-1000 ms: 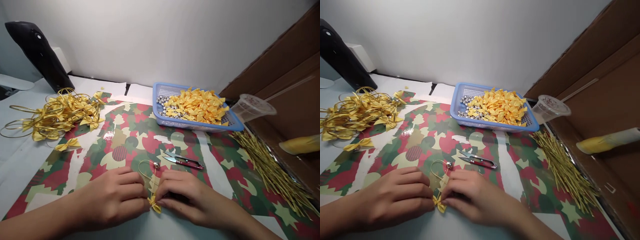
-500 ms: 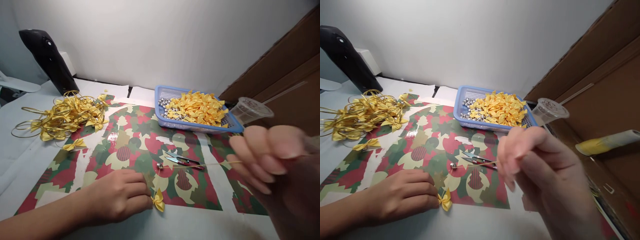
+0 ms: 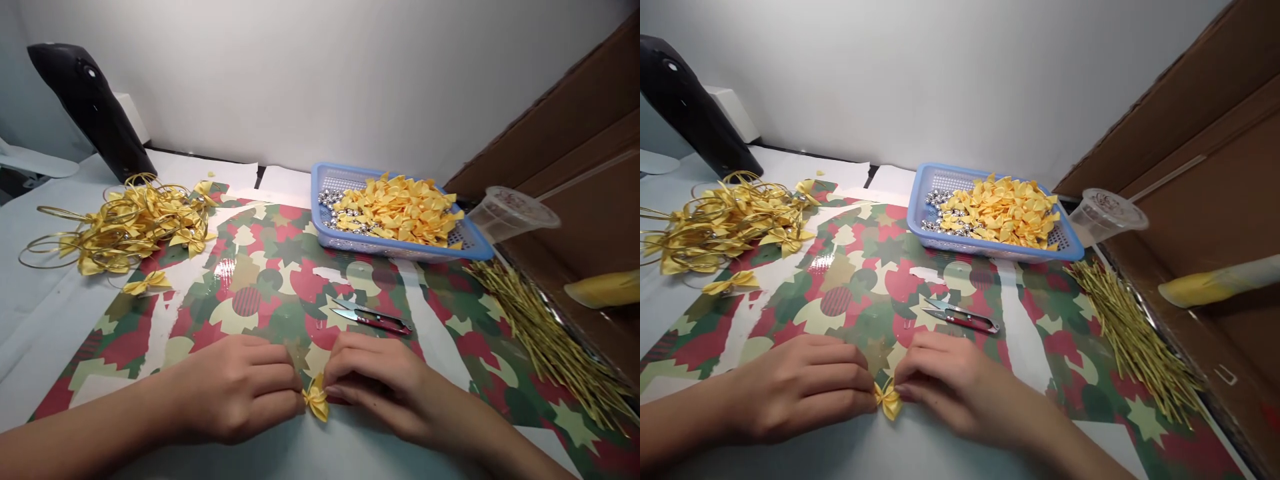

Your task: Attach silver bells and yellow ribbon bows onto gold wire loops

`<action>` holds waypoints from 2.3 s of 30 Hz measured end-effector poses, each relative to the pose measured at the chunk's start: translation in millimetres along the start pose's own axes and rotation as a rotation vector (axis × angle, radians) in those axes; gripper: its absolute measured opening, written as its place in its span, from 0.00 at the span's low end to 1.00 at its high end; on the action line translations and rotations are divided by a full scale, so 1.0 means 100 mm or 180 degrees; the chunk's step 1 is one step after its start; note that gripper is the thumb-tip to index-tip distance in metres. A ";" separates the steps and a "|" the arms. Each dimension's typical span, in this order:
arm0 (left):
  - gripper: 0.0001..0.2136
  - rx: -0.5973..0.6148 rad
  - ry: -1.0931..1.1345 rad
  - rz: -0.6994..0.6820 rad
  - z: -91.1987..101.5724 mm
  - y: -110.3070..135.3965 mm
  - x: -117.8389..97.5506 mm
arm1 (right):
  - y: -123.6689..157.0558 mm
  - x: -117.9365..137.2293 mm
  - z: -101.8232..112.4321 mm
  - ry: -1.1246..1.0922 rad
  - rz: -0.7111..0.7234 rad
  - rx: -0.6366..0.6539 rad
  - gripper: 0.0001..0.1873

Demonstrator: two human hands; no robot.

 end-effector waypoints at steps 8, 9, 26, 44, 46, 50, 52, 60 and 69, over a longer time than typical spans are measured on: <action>0.23 -0.0166 0.0091 0.0015 -0.06 0.06 0.01 | 0.05 -0.01 -0.05 0.0223 -0.0019 -0.0078 0.10; 0.23 -0.0172 0.0095 0.0016 -0.07 0.06 0.01 | 0.05 -0.01 -0.06 0.0239 -0.0031 -0.0081 0.10; 0.23 -0.0140 0.0200 0.0081 -0.04 0.03 0.04 | 0.03 0.00 -0.06 0.0264 0.0019 -0.0140 0.09; 0.17 0.0058 0.0184 0.0211 -0.03 -0.03 0.03 | 0.06 -0.05 -0.10 0.0042 -0.0189 -0.0243 0.06; 0.17 0.0045 0.0218 0.0217 -0.03 -0.03 0.02 | 0.06 -0.05 -0.10 0.0017 -0.0188 -0.0254 0.06; 0.16 0.0043 0.0271 0.0231 -0.04 -0.02 0.03 | 0.07 -0.05 -0.09 0.0022 -0.0215 -0.0248 0.06; 0.16 0.0042 0.0274 0.0218 -0.04 -0.02 0.04 | 0.06 -0.05 -0.09 0.0037 -0.0202 -0.0247 0.06; 0.15 0.0037 0.0200 0.0212 -0.05 -0.01 0.04 | 0.07 -0.03 -0.10 0.0195 -0.0135 -0.0272 0.07; 0.14 0.0086 0.0058 0.0138 -0.07 -0.03 0.02 | 0.07 -0.02 -0.15 0.0439 -0.0118 -0.0272 0.09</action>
Point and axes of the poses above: each hand's wrist, its own y-axis away from the middle knuckle, its own z-axis out of the back of the hand, x = y × z, the point moved 9 cm from there along -y, towards the middle knuckle, and after that the axes turned 7 degrees about -z, right-handed, at the moved point
